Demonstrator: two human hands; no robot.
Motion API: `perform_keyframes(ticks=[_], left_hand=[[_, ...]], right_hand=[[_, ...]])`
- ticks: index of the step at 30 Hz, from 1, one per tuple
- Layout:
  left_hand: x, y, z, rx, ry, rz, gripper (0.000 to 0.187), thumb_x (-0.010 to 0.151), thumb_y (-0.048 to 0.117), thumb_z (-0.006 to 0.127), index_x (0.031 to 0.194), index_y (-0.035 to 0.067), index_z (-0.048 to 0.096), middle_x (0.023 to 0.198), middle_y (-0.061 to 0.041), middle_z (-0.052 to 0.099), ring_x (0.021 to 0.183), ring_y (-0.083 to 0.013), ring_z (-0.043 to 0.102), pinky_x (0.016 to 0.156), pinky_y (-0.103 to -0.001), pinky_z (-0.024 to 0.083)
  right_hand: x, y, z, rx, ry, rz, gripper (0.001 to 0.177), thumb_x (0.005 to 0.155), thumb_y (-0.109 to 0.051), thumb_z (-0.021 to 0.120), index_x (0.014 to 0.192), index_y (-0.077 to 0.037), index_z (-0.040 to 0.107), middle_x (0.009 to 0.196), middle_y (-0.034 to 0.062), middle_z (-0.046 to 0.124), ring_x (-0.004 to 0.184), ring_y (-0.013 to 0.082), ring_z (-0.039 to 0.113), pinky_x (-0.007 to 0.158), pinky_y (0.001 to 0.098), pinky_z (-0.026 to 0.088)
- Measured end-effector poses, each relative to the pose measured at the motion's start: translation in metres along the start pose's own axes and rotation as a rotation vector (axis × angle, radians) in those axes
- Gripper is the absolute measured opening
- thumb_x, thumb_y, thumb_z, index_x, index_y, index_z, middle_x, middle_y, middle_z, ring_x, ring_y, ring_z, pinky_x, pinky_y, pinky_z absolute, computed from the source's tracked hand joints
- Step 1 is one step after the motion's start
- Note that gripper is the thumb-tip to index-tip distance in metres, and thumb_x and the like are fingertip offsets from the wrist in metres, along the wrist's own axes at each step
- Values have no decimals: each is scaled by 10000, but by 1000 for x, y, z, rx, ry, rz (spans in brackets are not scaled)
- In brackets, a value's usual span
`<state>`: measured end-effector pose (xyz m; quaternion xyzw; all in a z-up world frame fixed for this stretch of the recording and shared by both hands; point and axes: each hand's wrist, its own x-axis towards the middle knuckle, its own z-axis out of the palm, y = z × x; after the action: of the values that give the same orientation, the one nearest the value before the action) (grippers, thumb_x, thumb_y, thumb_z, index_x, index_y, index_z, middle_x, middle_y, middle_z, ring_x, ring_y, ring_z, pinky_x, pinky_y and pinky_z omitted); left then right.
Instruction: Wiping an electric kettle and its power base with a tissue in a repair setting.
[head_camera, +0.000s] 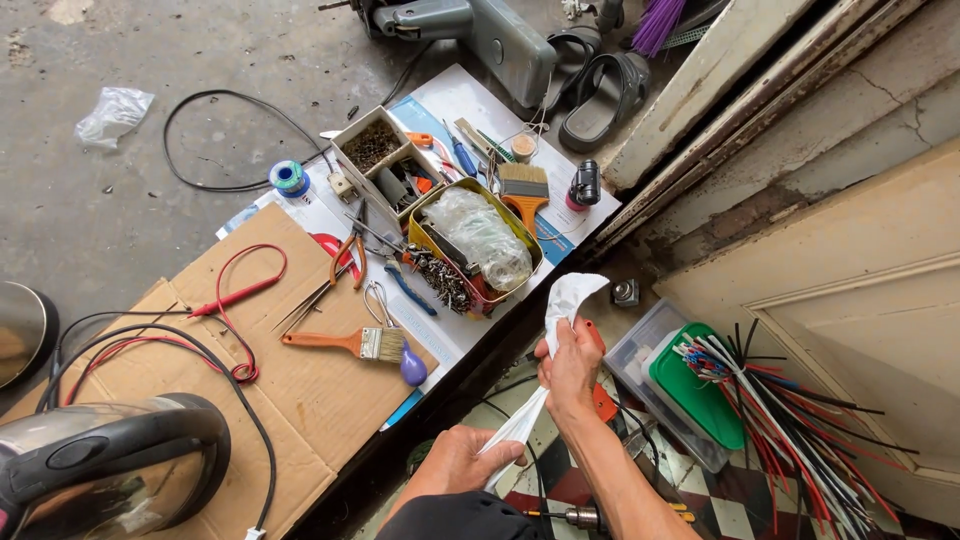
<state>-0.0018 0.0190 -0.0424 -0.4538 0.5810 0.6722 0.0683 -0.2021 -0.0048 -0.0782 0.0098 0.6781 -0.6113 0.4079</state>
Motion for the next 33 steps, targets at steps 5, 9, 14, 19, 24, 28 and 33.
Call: perform_keyframes(ticks=[5,9,14,19,24,28,33], left_hand=[[-23,19,-9,-14,-41,-2,342,1107,417,729,865,176,741,713,32,428,657,-123,372,653,-297,297],[-34,21,-13,-152,-75,38,324,1117,386,759,902,144,779,745,48,471,684,-99,408,673,-278,311],[-38,23,-12,-104,15,91,357,1157,396,661,868,192,623,796,63,431,747,-114,392,741,-301,336],[-35,23,-11,-65,17,12,189,1142,336,623,1044,230,745,839,73,502,796,-105,442,787,-260,366],[-19,2,-5,-73,29,31,191,1125,344,626,1086,250,787,806,79,469,775,-101,449,775,-273,362],[-10,-17,-2,-118,35,95,193,1134,328,655,991,225,732,785,83,463,733,-94,439,738,-279,355],[10,-47,10,-141,151,-39,300,1057,437,692,1208,262,883,881,93,657,835,-104,583,847,-275,440]], right_hand=[[22,5,-12,-160,69,-96,402,1188,-247,466,1534,-159,650,677,70,611,487,125,452,443,286,332],[63,-6,-52,-504,171,-157,456,1181,-288,443,1573,-214,664,734,50,684,716,188,612,691,406,452],[97,11,-91,-1051,-104,-145,495,1105,-245,414,1469,-230,749,1011,91,704,715,230,560,660,423,433],[117,31,-123,-1525,-333,-504,393,1099,-200,390,929,-87,725,932,67,650,650,196,604,571,359,551],[134,1,-118,-1315,-296,-136,702,1090,-418,442,1685,-49,389,1790,193,313,1550,371,486,1285,567,413],[98,-43,-84,-1028,-129,-210,517,1085,-168,550,1575,-6,568,1688,156,508,1242,323,680,993,467,607],[86,-70,-41,-834,-54,-670,217,1045,-185,654,1128,-132,847,1191,18,790,1038,184,728,897,399,552]])
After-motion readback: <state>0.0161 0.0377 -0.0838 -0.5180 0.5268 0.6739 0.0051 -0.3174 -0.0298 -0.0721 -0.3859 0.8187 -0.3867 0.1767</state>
